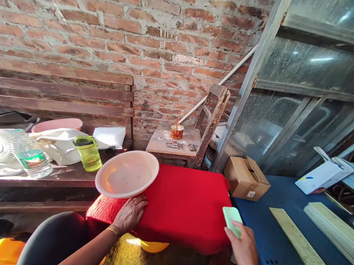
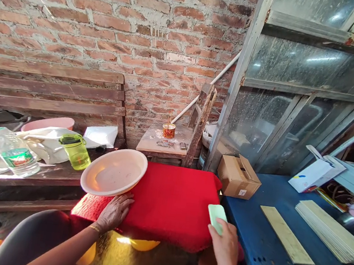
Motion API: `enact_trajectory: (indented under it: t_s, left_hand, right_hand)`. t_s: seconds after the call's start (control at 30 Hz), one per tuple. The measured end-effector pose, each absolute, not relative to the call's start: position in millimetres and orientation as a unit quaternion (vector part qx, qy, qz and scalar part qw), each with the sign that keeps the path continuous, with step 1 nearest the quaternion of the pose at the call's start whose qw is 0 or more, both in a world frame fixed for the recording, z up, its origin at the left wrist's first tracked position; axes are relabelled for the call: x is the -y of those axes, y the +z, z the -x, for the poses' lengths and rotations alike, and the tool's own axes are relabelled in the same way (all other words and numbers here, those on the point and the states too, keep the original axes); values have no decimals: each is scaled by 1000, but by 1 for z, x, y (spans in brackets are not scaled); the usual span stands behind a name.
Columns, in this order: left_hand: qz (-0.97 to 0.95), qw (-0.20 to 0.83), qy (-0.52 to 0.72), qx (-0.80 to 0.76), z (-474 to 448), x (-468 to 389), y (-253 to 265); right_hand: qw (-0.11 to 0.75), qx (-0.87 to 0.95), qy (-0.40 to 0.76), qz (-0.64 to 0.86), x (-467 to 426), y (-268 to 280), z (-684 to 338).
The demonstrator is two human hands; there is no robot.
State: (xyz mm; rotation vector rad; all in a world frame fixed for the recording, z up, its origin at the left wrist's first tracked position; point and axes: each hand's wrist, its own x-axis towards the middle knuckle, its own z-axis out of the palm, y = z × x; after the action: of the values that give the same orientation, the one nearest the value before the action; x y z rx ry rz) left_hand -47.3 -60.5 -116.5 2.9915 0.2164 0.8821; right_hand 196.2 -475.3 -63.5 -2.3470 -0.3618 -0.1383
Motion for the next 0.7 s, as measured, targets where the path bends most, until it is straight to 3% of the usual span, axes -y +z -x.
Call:
enact_trajectory:
  t_s: [0.2, 0.47, 0.57, 0.7]
  left_hand:
    - [-955, 0, 292, -60, 47, 59, -118]
    - [-958, 7, 280, -64, 49, 61, -114]
    - [-958, 7, 279, -68, 48, 64, -113]
    - [-957, 12, 282, -68, 47, 65, -111]
  right_hand:
    - [293, 306, -70, 903, 401, -68, -183]
    - [200, 102, -89, 970, 482, -84, -231]
    - [199, 15, -118, 973, 509, -93, -241]
    - [240, 104, -140, 955, 484, -98, -235]
